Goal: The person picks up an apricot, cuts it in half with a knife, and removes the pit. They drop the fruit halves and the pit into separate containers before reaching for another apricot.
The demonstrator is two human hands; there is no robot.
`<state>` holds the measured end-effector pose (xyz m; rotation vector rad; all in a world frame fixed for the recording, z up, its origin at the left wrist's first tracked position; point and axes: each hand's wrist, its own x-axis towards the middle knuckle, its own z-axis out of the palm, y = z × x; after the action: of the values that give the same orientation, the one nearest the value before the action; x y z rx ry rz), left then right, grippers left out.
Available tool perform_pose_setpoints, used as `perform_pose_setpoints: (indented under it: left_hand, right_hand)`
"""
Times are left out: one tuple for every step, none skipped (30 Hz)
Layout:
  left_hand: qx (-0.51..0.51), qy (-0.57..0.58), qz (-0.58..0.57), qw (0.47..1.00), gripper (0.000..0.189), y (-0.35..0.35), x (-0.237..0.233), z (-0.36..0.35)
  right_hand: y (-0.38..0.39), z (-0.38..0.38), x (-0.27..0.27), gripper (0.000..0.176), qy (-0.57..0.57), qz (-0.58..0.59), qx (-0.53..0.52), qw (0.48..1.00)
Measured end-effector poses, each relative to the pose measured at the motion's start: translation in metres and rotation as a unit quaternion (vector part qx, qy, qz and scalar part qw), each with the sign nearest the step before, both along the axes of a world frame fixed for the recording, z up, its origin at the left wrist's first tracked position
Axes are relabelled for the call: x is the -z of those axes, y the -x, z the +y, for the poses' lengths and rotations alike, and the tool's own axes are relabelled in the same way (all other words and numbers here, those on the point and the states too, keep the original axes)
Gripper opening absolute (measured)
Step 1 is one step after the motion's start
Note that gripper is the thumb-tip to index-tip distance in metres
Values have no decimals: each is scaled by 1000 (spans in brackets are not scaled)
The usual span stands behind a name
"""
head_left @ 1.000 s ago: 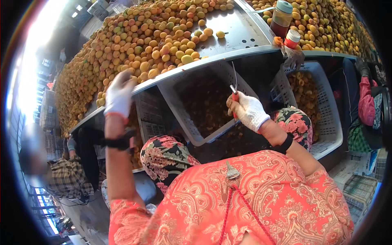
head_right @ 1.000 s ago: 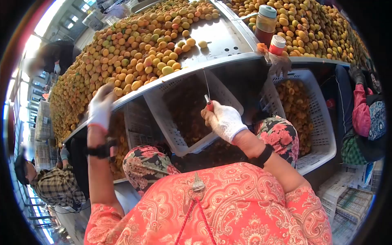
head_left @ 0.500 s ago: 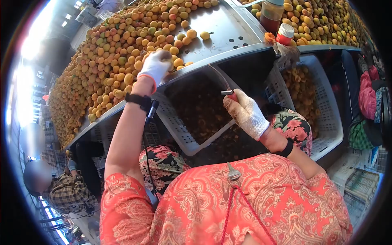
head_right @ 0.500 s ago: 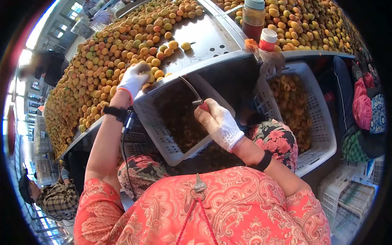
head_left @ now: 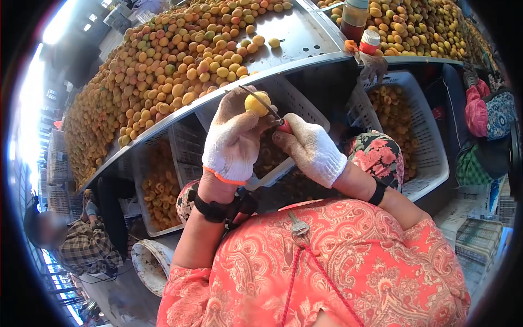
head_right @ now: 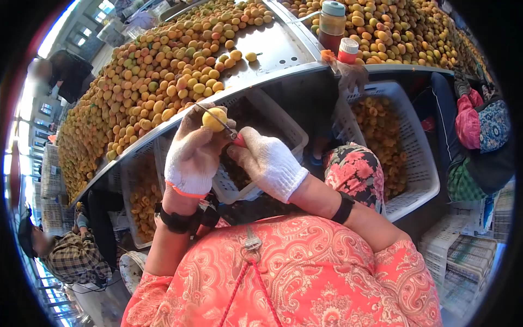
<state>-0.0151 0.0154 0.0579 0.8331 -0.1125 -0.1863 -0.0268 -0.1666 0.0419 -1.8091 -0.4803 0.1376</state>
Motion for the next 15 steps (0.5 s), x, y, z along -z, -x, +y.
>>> perform_pose_setpoints:
  left_hand:
    - [-1, -12, -18, 1000, 42, 2, -1, -1]
    - [-2, -24, -37, 999, 42, 4, -2, -2]
    - [-1, -23, -39, 999, 42, 7, -3, -3]
    - [-7, -26, -35, 999, 41, 9, -5, -4]
    - [-13, -29, -29, 999, 41, 11, -7, -5]
    - [-11, -29, -31, 999, 41, 12, -8, -5]
    - [-23, -29, -37, 999, 40, 13, -10, -6]
    - [-35, -29, -42, 998, 40, 14, -10, -6]
    - [-35, -28, -42, 998, 40, 15, -10, -7]
    - [-45, -32, -46, 997, 40, 15, -10, -9]
    - [-55, -37, -50, 997, 40, 15, -10, -10]
    - [-55, -36, -50, 997, 40, 14, -9, -10]
    - [-65, -43, -51, 996, 40, 13, -7, -10]
    - [-75, -49, -53, 995, 40, 12, -7, -9]
    - [-74, -49, -55, 995, 40, 12, -7, -9]
  right_hand:
    - [2, 1, -1, 19, 8, -25, 0, 1000]
    - [4, 2, -2, 19, 17, -51, 1, 999]
    - [6, 2, -3, 19, 18, -53, 2, 998]
    - [7, 3, -3, 19, -6, -64, 8, 998]
    - [9, 3, -4, 19, -30, -75, 14, 997]
    - [10, 2, -8, 19, -30, -76, 16, 997]
    - [12, 1, -14, 19, -10, -45, 16, 999]
    - [13, 0, -17, 19, 11, -13, 16, 1000]
    - [14, -1, -17, 19, 12, -12, 16, 1000]
    - [14, 0, -16, 19, 3, -20, 14, 1000]
    - [15, 0, -16, 19, -6, -28, 10, 1000]
    - [16, 0, -18, 19, -5, -29, 10, 1000]
    - [16, 1, -21, 19, 5, -28, 14, 999]
    - [15, 1, -23, 18, 15, -29, 16, 999]
    - [15, 1, -21, 18, 15, -30, 17, 999]
